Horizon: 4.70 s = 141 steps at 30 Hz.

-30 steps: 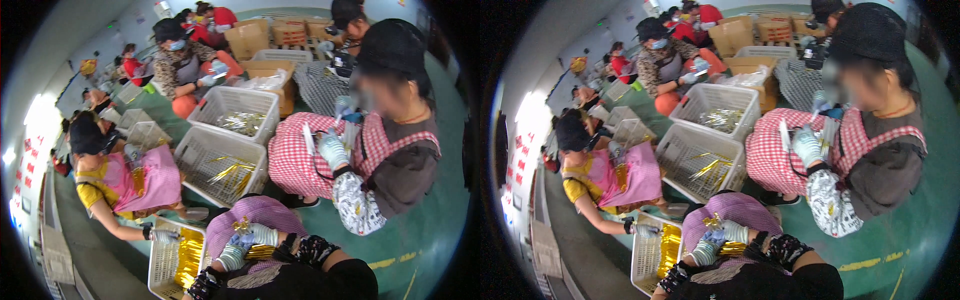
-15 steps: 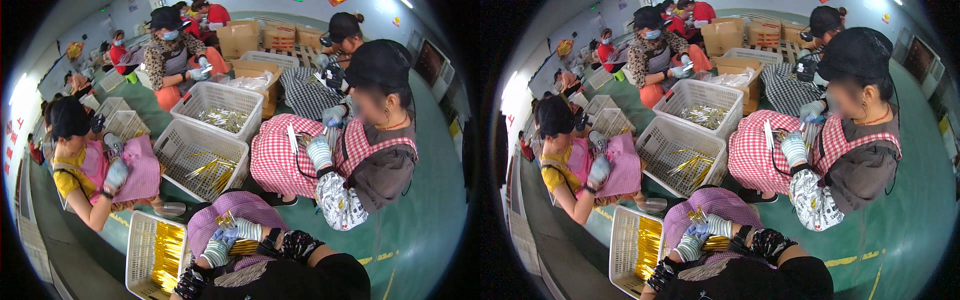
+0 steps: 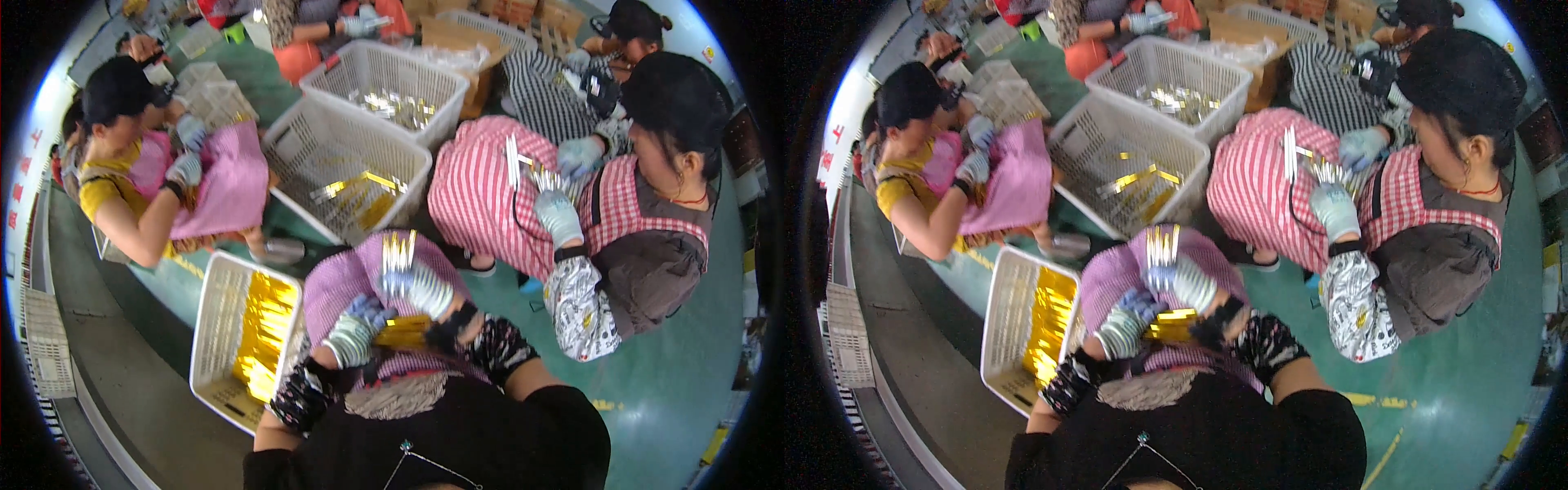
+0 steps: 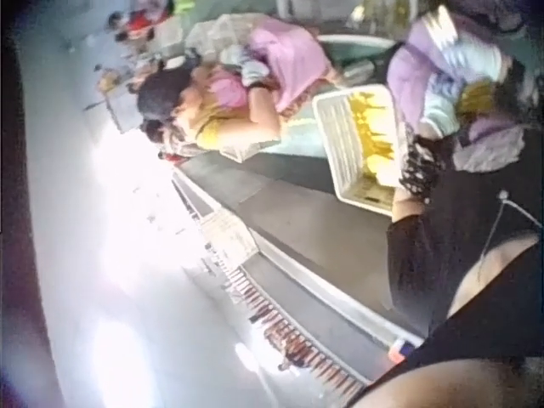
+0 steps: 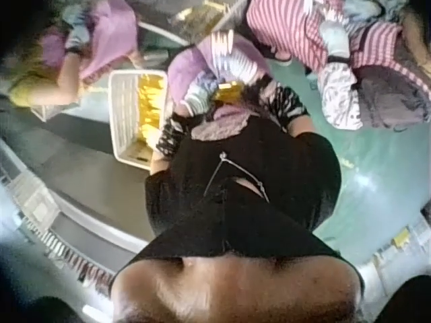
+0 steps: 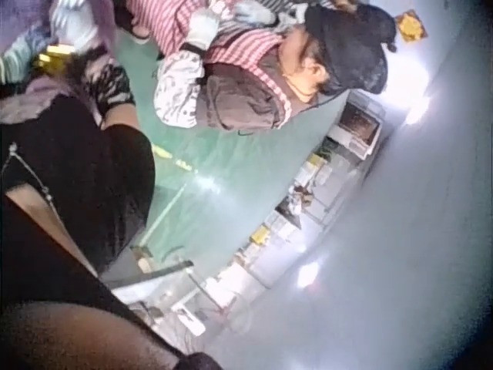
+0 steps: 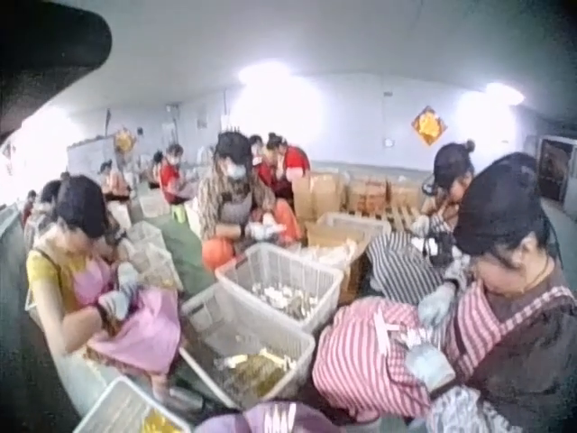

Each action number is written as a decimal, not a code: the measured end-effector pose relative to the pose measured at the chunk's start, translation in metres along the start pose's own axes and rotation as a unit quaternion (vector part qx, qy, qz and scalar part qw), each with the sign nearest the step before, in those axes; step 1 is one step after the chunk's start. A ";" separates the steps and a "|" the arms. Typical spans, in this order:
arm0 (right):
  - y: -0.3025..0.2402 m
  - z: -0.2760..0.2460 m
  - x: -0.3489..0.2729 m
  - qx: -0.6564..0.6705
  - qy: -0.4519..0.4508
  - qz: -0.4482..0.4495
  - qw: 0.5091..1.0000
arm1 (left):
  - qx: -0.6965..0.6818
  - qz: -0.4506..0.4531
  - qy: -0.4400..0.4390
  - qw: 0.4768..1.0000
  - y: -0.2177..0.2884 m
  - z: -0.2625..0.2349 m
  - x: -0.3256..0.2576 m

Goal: Bundling and inspecting gold-colored pens in an industrial setting.

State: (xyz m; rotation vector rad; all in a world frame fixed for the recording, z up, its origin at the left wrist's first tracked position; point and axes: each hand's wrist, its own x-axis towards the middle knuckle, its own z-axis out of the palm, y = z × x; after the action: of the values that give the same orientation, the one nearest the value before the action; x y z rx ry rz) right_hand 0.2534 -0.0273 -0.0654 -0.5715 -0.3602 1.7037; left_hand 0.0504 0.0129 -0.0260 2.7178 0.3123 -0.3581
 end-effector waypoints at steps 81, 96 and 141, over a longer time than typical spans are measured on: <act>0.021 0.100 -0.056 -0.706 -0.178 -0.110 0.676 | 0.122 -0.049 0.280 0.951 0.015 -0.065 -0.109; -0.011 0.109 -0.061 -0.866 -0.276 -0.137 0.395 | -0.476 -0.038 0.018 0.879 0.015 -0.047 -0.097; -0.015 0.113 -0.060 -0.857 -0.259 -0.096 0.435 | -0.569 -0.108 -0.084 0.811 0.008 -0.048 -0.113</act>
State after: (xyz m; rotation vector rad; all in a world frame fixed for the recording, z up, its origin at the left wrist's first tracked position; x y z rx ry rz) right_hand 0.2115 -0.0744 0.0464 -1.2626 -2.6310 0.5750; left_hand -0.0445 0.0055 0.0523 1.4546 0.5605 -0.3156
